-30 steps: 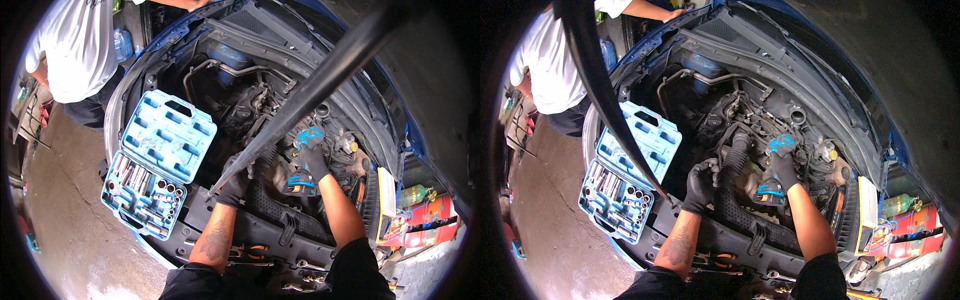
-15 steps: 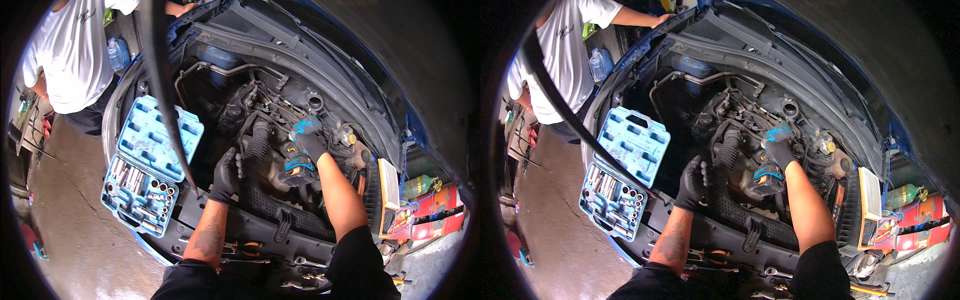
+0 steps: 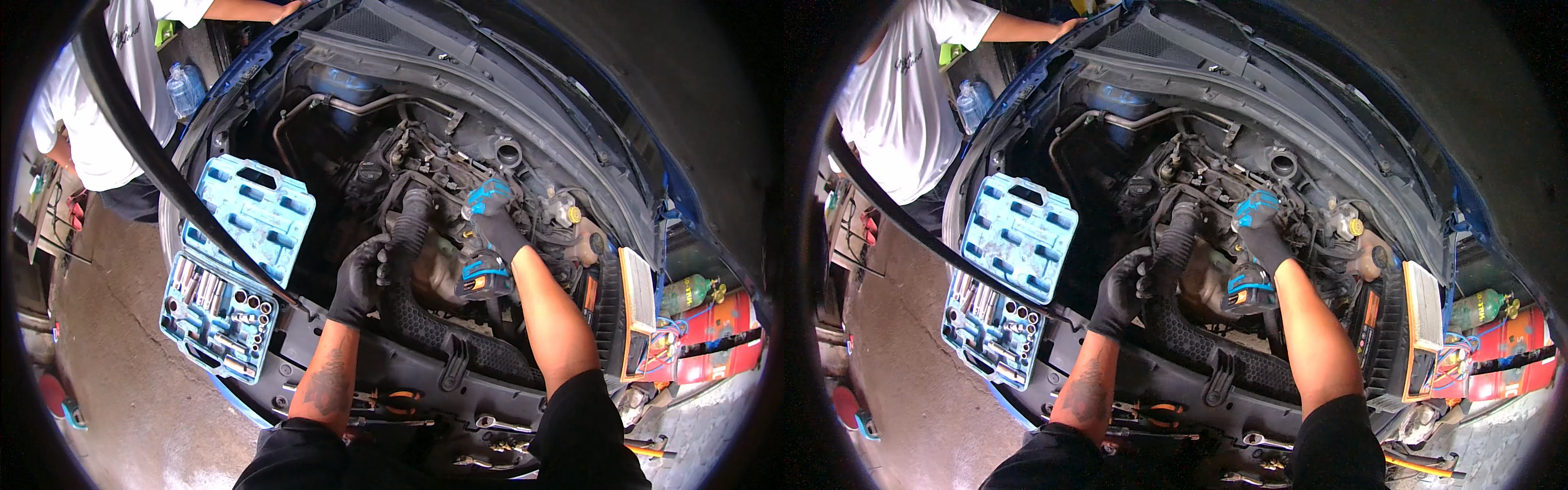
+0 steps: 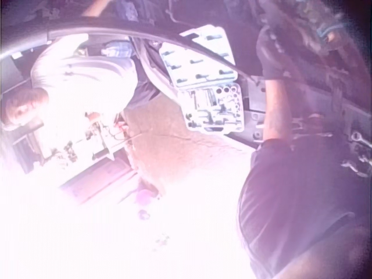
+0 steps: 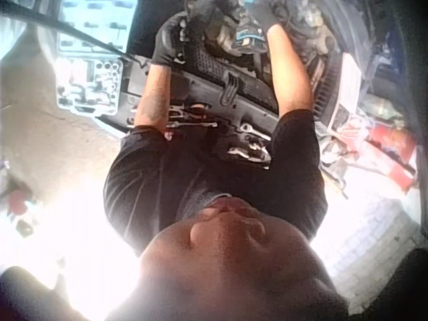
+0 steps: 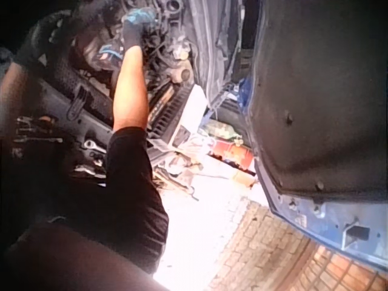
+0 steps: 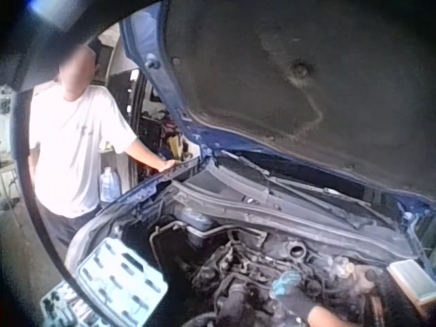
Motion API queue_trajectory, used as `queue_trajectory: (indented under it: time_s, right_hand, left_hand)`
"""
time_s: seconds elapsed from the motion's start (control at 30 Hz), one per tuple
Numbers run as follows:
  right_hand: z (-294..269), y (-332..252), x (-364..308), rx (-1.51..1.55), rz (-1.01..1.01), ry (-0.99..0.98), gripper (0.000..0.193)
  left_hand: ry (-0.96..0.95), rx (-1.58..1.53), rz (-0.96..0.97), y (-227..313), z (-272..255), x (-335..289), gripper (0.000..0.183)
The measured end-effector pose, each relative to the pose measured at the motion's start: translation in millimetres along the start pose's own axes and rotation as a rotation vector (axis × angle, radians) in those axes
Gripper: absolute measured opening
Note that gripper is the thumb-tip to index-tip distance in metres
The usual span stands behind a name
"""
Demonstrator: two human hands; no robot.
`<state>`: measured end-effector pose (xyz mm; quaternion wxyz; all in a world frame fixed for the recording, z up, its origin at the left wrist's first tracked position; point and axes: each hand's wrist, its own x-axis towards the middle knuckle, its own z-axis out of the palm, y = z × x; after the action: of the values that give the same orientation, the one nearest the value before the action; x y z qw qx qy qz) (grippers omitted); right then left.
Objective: The person uses a power tool and their hands to remove bolts and work on components within a car engine bay.
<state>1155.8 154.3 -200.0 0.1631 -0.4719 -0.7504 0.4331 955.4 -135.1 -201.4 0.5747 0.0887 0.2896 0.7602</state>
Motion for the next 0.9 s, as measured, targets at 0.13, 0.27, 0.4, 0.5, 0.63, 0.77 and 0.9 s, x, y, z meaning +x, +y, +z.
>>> queue_trajectory:
  time_s: [0.13, 0.27, 0.4, 0.5, 0.63, 0.77, 0.9]
  right_hand:
    - [15, -21, 1, -0.057, -0.058, -0.015, 0.029]
    - [5, -33, -5, -0.213, -0.090, 0.006, 0.034]
    - [-11, -27, -21, 0.039, -0.004, -0.047, 0.037]
    - [-11, -48, -28, 0.013, 0.044, -0.073, 0.035]
    - [-4, -48, -29, 0.090, 0.014, -0.035, 0.026]
    - [-1, -33, -17, 0.061, -0.070, -0.020, 0.028]
    - [-3, -57, -29, 0.150, 0.151, -0.113, 0.028]
  left_hand:
    - [0.036, -0.211, -0.093, 4, -7, -1, 0.025]
    - [0.004, -0.273, -0.099, 5, -1, -3, 0.024]
    - [-0.007, -0.079, -0.176, 5, 19, -6, 0.027]
    - [-0.185, 0.274, -0.085, -18, 46, -6, 0.022]
    - [-0.362, 0.845, 0.205, -78, 61, 37, 0.024]
    - [-0.302, 1.689, 0.319, -122, 47, 108, 0.028]
    - [-0.014, 1.855, 0.425, -168, 16, 161, 0.014]
